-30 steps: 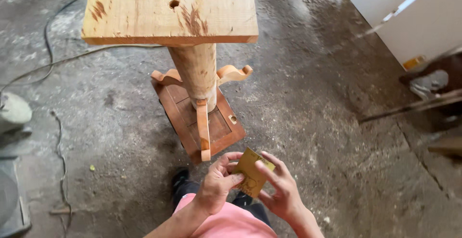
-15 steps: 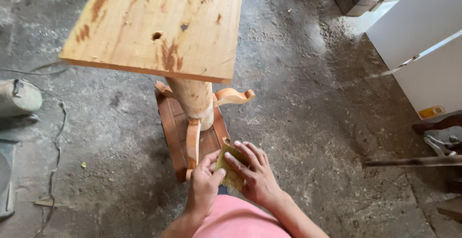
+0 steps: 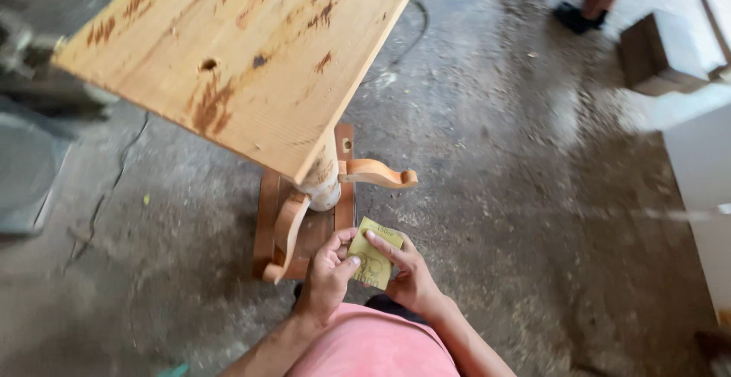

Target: The person is sanding the wooden legs and base of a furniture piece by hand using sandpaper. They rub the sandpaper along the curved and flat surfaces of the wood to smooth them.

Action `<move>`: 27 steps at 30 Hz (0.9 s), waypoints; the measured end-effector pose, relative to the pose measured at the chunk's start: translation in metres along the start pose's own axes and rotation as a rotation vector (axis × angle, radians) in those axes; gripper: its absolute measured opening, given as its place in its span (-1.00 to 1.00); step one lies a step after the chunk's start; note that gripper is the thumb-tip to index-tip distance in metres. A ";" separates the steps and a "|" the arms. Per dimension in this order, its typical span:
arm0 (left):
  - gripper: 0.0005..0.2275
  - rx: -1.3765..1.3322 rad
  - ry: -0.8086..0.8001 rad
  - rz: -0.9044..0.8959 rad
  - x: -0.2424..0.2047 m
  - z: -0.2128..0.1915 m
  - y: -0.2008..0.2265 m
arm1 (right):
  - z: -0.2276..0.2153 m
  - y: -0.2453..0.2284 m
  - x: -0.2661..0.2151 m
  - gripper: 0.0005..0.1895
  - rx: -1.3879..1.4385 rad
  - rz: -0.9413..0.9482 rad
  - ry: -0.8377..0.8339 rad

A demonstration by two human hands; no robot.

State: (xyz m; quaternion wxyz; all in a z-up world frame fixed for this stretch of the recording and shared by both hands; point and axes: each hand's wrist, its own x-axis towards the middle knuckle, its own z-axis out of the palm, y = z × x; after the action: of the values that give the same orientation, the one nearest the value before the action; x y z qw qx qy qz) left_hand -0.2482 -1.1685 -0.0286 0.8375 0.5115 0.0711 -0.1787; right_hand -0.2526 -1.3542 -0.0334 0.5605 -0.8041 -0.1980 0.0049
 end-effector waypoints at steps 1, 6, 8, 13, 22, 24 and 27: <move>-0.62 0.020 0.049 0.018 0.002 0.010 -0.009 | -0.009 0.009 0.001 -0.09 -0.050 -0.042 -0.044; -0.58 0.102 0.280 0.147 0.018 0.051 -0.077 | -0.057 0.053 0.011 -0.11 -0.367 -0.414 -0.112; -0.62 0.098 0.278 0.088 0.032 0.043 -0.105 | -0.073 0.081 0.011 -0.26 -0.423 -0.412 -0.207; -0.60 0.752 0.578 0.132 0.063 0.012 -0.187 | -0.063 0.185 -0.015 -0.58 -0.237 -0.163 -0.155; -0.79 1.763 0.128 -0.464 -0.005 -0.014 -0.323 | -0.034 0.320 -0.125 -0.65 -0.447 -0.101 -0.251; -0.84 1.796 0.206 -0.381 -0.018 -0.023 -0.346 | -0.043 0.297 -0.152 -0.61 -0.444 0.008 -0.251; -0.91 1.237 0.673 -0.325 -0.059 -0.044 -0.359 | -0.057 0.278 -0.191 -0.55 -0.449 0.222 -0.120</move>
State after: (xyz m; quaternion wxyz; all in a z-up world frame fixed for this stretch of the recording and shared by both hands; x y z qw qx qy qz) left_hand -0.4333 -1.2646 -0.3298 0.2902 0.9022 0.2860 -0.1415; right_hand -0.3289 -1.5494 -0.3040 0.3511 -0.9236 -0.1374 0.0702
